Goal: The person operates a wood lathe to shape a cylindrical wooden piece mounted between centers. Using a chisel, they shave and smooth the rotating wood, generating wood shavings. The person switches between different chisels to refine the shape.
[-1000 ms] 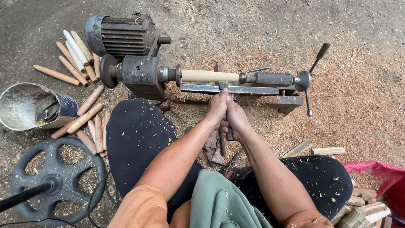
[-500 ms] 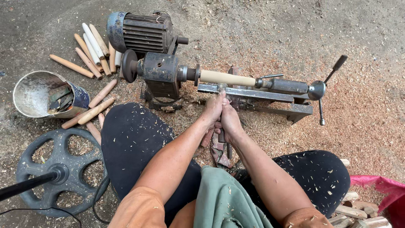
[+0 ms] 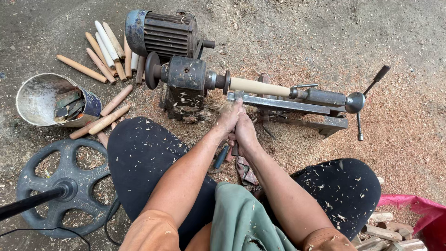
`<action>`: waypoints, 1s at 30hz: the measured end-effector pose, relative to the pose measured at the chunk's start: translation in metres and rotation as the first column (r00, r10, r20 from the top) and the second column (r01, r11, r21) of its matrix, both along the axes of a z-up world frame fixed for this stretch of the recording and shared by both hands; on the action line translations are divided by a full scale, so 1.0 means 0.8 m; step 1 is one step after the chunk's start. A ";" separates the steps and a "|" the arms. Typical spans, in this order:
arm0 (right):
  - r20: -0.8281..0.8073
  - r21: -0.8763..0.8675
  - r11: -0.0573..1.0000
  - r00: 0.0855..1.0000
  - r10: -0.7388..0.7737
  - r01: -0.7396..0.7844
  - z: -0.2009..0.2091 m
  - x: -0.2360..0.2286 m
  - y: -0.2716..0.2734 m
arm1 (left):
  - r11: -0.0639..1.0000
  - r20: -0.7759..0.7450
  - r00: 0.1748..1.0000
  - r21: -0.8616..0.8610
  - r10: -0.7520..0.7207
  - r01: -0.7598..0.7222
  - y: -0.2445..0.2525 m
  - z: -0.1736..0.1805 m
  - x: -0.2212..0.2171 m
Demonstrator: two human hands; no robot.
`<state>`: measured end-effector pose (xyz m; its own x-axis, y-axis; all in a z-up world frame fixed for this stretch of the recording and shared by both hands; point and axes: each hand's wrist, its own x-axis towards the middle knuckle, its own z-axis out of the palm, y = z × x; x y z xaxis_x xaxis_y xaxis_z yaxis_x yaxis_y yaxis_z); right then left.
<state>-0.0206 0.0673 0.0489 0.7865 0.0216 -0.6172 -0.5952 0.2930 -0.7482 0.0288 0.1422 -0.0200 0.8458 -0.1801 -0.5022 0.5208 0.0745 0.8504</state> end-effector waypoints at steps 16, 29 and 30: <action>0.048 -0.043 0.999 0.999 -0.025 0.027 0.000 -0.002 0.014 | 0.997 -0.012 0.997 0.006 -0.079 0.079 0.009 -0.019 0.006; 0.002 -0.060 0.996 0.998 -0.063 0.063 0.002 -0.003 0.029 | 0.994 -0.002 0.994 -0.025 -0.111 0.111 0.023 -0.022 0.013; 0.003 -0.067 0.995 0.998 -0.068 0.068 0.002 -0.004 0.029 | 0.990 -0.006 0.990 0.016 -0.141 0.141 0.021 -0.024 0.013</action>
